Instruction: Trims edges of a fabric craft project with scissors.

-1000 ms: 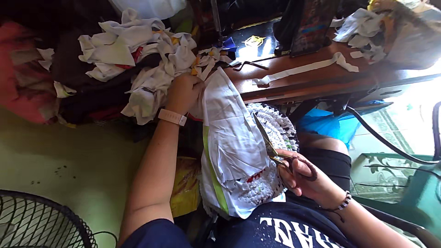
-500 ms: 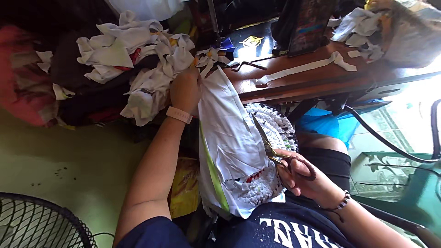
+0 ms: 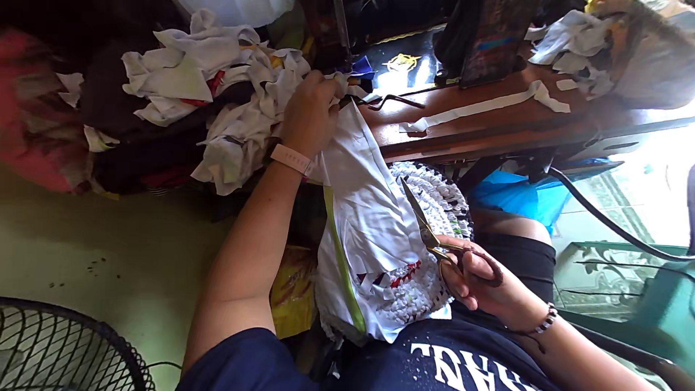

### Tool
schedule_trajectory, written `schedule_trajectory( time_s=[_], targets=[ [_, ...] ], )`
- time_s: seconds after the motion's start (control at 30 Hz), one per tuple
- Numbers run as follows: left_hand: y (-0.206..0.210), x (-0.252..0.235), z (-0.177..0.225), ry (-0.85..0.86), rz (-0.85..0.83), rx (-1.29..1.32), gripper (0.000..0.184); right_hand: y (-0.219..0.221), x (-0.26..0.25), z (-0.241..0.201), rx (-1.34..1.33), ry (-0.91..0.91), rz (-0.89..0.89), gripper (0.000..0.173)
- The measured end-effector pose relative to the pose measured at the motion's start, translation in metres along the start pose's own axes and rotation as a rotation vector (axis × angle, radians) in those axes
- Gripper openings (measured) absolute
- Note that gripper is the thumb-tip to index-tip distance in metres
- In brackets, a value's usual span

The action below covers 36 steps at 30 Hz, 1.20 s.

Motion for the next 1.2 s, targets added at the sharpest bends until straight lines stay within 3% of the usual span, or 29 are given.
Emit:
schedule_trajectory(
  time_s=[0.2, 0.3, 0.43, 0.63, 0.93, 1.2],
  targets=[
    [0.011, -0.025, -0.002, 0.213, -0.140, 0.112, 0.032, 0.001, 0.000, -0.001, 0.008, -0.005, 0.010, 0.047],
    [0.018, -0.034, -0.007, 0.203, -0.236, 0.087, 0.039, 0.002, 0.000, -0.001, 0.010, -0.003, 0.018, 0.047],
    [0.024, -0.043, -0.017, 0.196, -0.298, 0.067, 0.034, 0.001, -0.001, -0.001, 0.004, -0.004, 0.010, 0.046],
    [0.024, -0.047, -0.023, 0.169, -0.290, 0.133, 0.014, 0.000, -0.001, 0.000, -0.007, 0.001, 0.004, 0.046],
    [0.023, -0.040, -0.021, 0.117, -0.151, 0.206, 0.013, 0.000, 0.000, -0.001, -0.006, -0.001, 0.007, 0.046],
    [0.024, -0.030, -0.021, 0.300, -0.149, 0.054, 0.014, 0.000, 0.000, 0.000, -0.005, -0.007, 0.007, 0.047]
  ],
)
Point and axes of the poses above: each hand's wrist, its own x-axis away from the middle knuckle, its own y-axis out of the palm, z = x × y, the point moved 3 cm from there along -x, towards the middle knuckle, and after that the axes turned 12 degrees about x, right-handed, at the moved point
